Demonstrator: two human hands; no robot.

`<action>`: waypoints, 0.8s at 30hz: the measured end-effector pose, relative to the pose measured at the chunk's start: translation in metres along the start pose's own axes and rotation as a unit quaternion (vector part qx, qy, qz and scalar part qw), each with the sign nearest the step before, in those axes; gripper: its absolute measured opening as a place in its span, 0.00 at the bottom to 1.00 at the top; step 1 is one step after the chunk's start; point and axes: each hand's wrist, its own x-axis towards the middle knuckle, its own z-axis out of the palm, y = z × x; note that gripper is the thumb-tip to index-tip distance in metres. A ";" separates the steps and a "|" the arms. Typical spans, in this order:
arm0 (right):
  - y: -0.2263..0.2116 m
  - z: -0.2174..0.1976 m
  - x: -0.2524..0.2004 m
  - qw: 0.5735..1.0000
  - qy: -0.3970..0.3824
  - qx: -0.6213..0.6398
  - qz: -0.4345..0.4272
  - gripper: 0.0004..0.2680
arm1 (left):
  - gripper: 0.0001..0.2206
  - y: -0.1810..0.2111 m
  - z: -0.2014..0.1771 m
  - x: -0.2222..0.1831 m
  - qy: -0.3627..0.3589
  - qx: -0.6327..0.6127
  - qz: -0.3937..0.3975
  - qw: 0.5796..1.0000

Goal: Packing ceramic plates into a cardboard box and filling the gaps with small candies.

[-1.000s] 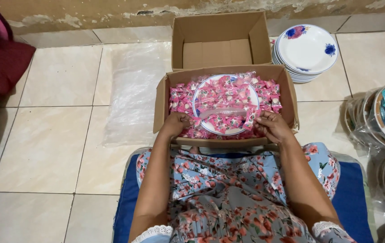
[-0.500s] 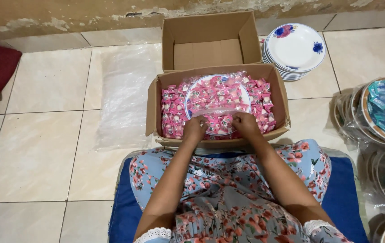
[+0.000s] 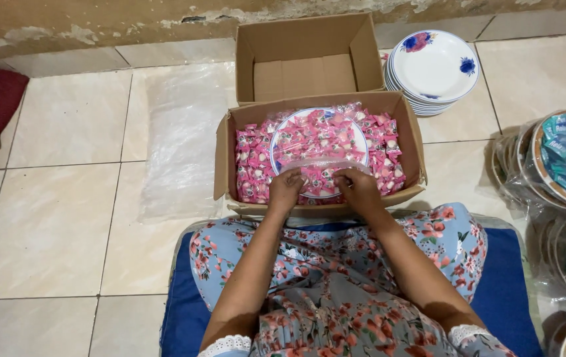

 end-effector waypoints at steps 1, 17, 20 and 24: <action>-0.005 0.002 0.000 1.000 0.000 0.000 0.000 0.07 | 0.17 -0.008 0.003 0.003 0.000 0.000 0.000 1.000; -0.005 0.016 0.008 0.985 0.072 -0.063 -0.142 0.02 | 0.19 0.033 -0.017 -0.026 0.124 0.244 0.195 0.942; 0.002 0.025 0.010 0.968 0.034 -0.150 -0.199 0.04 | 0.21 0.018 -0.020 -0.015 0.104 0.282 0.179 0.937; 0.016 0.043 0.020 0.949 -0.007 -0.208 -0.236 0.10 | 0.19 -0.016 -0.023 -0.001 0.063 0.283 0.181 0.940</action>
